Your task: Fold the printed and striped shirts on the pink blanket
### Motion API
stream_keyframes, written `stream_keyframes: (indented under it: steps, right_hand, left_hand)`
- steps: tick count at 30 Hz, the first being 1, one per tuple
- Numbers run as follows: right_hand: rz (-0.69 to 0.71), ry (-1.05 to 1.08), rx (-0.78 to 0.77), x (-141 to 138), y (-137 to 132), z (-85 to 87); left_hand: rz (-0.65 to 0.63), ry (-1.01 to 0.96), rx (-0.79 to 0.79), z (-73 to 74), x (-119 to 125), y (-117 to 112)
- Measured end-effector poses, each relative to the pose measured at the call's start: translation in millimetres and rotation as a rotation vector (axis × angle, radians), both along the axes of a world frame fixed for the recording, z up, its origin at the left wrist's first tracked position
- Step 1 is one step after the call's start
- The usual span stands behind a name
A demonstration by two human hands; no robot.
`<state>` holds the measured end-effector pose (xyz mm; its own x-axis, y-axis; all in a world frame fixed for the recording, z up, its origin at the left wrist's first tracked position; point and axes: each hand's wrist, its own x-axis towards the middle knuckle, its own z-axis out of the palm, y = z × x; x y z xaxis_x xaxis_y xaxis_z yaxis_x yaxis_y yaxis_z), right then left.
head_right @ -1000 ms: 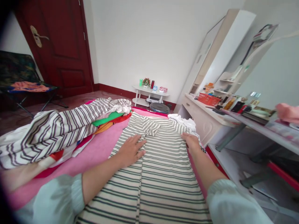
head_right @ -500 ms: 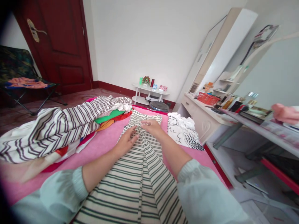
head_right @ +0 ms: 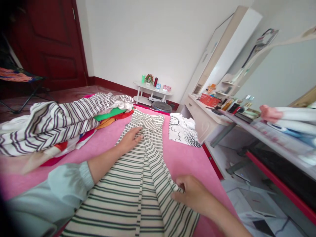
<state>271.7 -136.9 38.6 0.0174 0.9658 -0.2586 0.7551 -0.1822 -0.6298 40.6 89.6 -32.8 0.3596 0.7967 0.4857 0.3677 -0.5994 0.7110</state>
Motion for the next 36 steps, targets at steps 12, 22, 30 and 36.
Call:
stream_keyframes:
  steps: [12, 22, 30, 36]
  right_hand:
    - [0.393, 0.461, -0.113, -118, -9, 57.8]
    - [-0.326, 0.503, 0.167, -46, 166, 5.5]
    - [-0.443, 0.540, 0.271, -36, 266, 7.5]
    - [-0.289, 0.592, 0.394, -64, 324, 23.1]
  left_hand:
    - [0.125, -0.207, -0.131, 8.5, -6, 3]
    - [0.146, -0.153, -0.203, 9.1, -4, 5]
    - [0.151, -0.095, -0.172, -0.3, 0, 7]
    - [0.158, -0.102, -0.159, -2.7, -1, 9]
